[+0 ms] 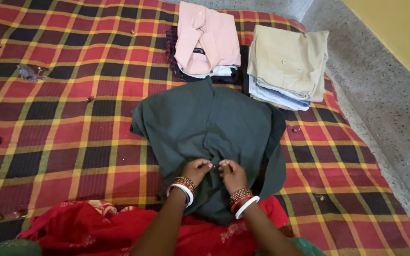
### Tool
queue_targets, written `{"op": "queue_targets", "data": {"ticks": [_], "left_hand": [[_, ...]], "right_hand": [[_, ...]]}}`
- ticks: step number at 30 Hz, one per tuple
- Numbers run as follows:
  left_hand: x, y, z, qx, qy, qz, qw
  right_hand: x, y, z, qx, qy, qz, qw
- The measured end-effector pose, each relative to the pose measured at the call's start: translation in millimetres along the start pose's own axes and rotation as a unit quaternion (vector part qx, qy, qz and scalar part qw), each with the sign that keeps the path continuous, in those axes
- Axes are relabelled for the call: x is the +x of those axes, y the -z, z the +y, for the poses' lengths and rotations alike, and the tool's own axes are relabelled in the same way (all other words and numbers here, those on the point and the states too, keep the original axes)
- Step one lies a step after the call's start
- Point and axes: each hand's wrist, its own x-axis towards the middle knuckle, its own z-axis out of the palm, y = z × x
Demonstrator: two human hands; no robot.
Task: The person buttons a dark green shirt laid flat on a plaid bedsheet. They fasten the buttons from the bottom up, smooth the fabric, and adjust the collar. The shirt remains on the bed throughout the clip.
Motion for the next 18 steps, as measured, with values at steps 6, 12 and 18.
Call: {"op": "queue_targets", "data": {"ticks": [6,12,18], "left_hand": [[8.0,-2.4,-17.5,0.008,-0.014,-0.002,1.0],[3.0,-7.1,-13.6,0.064,-0.036,0.023,0.997],[-36.5,9.8,53.6,0.185,0.022,0.011,0.983]], "right_hand": [[4.5,4.8,15.3,-0.046,0.057,-0.05,0.996],[7.3,7.2,13.6,-0.005,0.035,-0.062,0.997],[-36.5,31.1,-47.5,-0.226,0.096,-0.039,0.969]]}}
